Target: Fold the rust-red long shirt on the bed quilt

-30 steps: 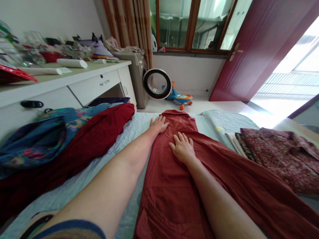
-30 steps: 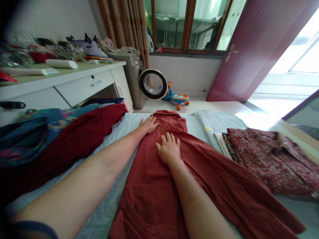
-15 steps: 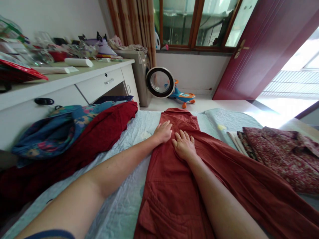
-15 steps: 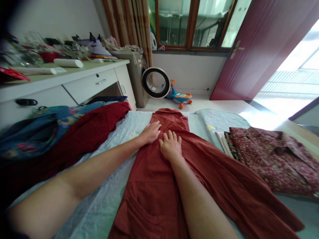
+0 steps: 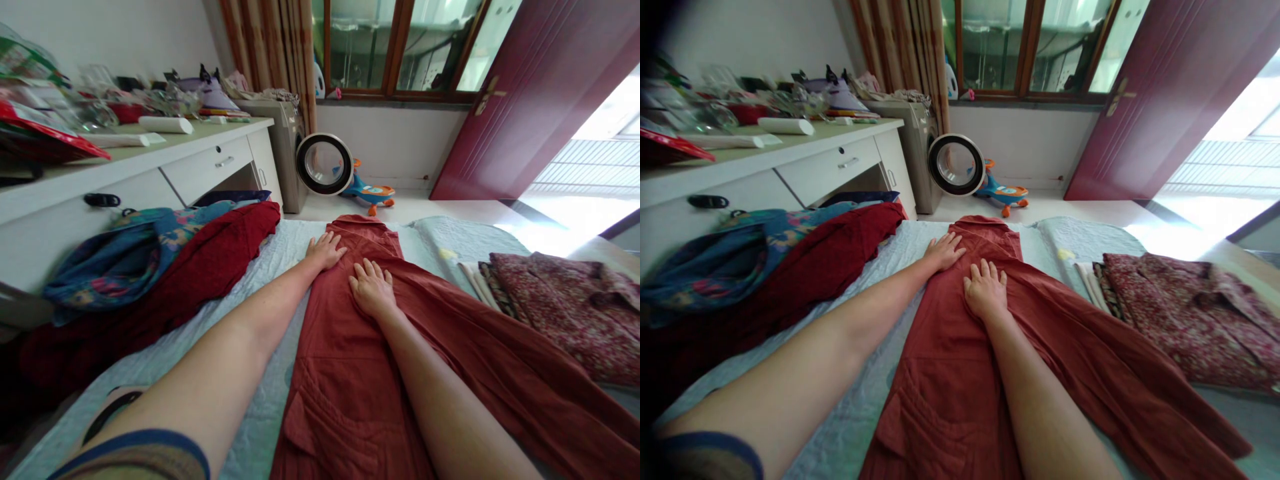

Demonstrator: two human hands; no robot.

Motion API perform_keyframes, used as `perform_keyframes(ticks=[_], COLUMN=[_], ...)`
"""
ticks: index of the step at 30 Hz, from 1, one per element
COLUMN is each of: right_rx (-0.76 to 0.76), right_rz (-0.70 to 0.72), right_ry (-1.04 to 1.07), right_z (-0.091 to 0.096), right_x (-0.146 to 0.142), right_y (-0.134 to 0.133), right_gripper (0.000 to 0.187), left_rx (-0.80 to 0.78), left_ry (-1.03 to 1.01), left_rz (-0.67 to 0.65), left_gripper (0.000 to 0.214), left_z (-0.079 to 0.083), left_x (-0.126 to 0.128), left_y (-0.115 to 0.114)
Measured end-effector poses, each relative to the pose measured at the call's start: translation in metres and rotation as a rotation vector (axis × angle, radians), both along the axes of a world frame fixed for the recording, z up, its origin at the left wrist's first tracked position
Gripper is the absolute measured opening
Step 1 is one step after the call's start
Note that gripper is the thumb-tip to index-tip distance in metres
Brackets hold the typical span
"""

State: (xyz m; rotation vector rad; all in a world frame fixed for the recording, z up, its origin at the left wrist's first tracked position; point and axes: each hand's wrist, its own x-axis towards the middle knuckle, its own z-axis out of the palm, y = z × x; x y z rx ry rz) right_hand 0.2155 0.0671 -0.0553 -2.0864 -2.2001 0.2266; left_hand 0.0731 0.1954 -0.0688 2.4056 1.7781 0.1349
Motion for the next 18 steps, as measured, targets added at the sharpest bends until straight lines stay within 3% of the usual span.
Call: perform_keyframes(ticks=[5,10,14,18], right_rx=[0.014,0.037,0.051,0.031], right_rz=[-0.008,-0.006,-0.003,-0.008], right_ry=[0.012,0.012,0.017,0.013], right_z=[-0.001,-0.001,-0.002,-0.003], right_x=[0.0,-0.001,-0.001,-0.001], right_y=[0.0,-0.001,0.0,0.001], right_gripper=[0.054,0.053,0.053,0.056], left_rx=[-0.017,0.103,0.197,0.064], left_ry=[0.0,0.034,-0.029,-0.037], left_rz=[0.052,0.081,-0.077,-0.176], left_gripper=[0.07,0.057,0.046,0.059], left_z=[0.001,0.007,0.006,0.0], left_x=[-0.002,0.009,0.027,0.038], left_y=[0.02,0.011,-0.002,-0.001])
